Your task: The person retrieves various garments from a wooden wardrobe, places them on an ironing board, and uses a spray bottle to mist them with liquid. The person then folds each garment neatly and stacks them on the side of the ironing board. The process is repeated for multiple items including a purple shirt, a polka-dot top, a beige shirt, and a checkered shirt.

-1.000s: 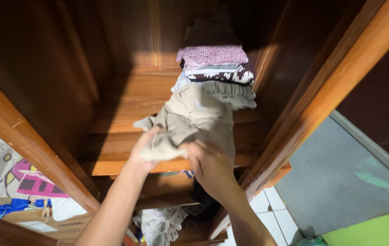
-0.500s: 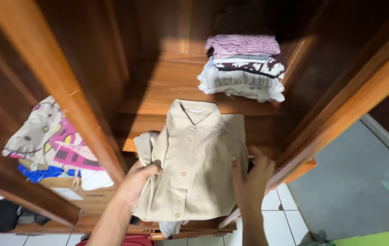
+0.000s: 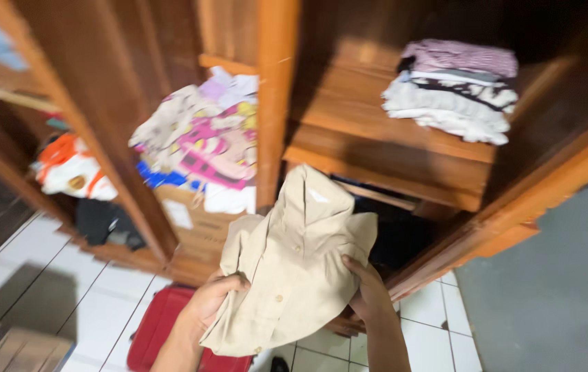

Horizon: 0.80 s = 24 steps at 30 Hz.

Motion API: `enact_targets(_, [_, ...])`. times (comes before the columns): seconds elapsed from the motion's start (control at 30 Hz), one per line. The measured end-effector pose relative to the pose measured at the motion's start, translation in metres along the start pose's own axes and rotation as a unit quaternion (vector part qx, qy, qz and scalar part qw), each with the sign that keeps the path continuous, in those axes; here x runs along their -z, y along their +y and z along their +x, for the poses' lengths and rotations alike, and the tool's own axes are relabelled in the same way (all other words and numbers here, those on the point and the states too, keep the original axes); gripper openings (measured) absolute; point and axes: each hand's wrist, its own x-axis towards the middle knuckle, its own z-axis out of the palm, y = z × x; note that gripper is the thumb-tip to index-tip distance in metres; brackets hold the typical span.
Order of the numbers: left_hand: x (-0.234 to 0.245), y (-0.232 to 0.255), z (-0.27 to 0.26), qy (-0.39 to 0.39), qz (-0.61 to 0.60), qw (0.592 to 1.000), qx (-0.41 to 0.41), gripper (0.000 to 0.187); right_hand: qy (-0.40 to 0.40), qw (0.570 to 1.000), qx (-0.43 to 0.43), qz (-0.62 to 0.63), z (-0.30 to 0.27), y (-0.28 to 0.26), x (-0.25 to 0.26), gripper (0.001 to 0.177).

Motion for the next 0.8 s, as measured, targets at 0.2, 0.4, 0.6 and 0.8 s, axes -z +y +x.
enact_targets(0.2, [0.077,-0.017,-0.125,0.055,-0.048,0.997,-0.032,0.056,-0.095,0.993,-0.06,-0.042,-0.033,0.068,-0.071,0.051])
enact_targets(0.4, [0.12,-0.028,-0.273,0.214,-0.038,0.96,-0.178,0.053,-0.207,0.951,-0.163,-0.16,-0.071,0.145,-0.17,0.05])
enact_targets(0.6, [0.153,-0.074,-0.426,0.405,-0.029,0.863,-0.3,0.045,-0.434,0.84,-0.234,-0.226,-0.115,0.251,-0.265,0.054])
enact_targets(0.8, [0.151,-0.153,-0.55,0.48,-0.109,0.775,-0.397,0.051,-0.571,0.706,-0.306,-0.285,-0.177,0.37,-0.341,0.057])
